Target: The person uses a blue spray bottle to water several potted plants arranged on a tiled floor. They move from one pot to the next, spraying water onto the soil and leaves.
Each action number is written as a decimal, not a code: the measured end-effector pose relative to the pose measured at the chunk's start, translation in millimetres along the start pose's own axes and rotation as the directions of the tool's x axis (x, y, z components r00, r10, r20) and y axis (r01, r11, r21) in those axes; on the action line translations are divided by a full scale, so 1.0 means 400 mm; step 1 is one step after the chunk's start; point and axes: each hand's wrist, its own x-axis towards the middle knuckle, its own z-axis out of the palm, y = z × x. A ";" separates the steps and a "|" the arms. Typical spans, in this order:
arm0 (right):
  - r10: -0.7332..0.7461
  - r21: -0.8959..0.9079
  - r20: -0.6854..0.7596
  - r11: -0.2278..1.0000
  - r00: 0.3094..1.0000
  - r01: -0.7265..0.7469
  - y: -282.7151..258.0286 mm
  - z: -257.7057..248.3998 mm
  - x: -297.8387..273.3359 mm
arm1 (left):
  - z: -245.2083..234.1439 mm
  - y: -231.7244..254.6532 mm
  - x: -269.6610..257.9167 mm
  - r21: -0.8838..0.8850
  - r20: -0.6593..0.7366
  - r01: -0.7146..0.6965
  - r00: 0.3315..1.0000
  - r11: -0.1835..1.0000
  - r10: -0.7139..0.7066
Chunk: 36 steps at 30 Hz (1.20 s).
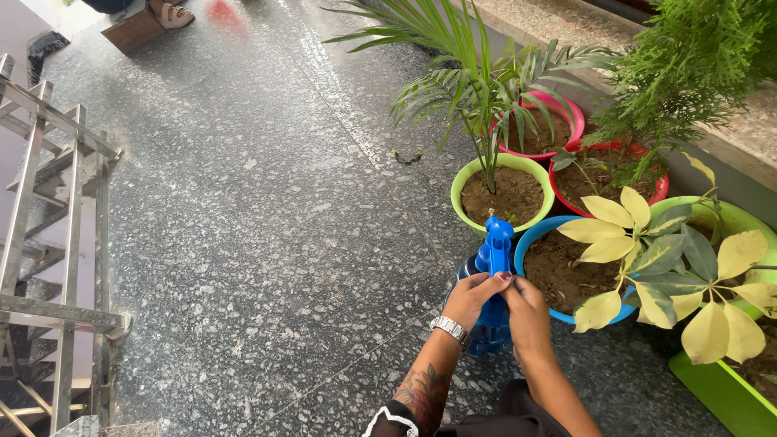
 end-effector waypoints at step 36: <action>0.210 0.030 0.100 0.976 0.973 -0.214 -0.038 -0.098 -0.161 | 0.055 0.012 -0.107 0.477 0.096 0.041 0.990 0.878 -0.099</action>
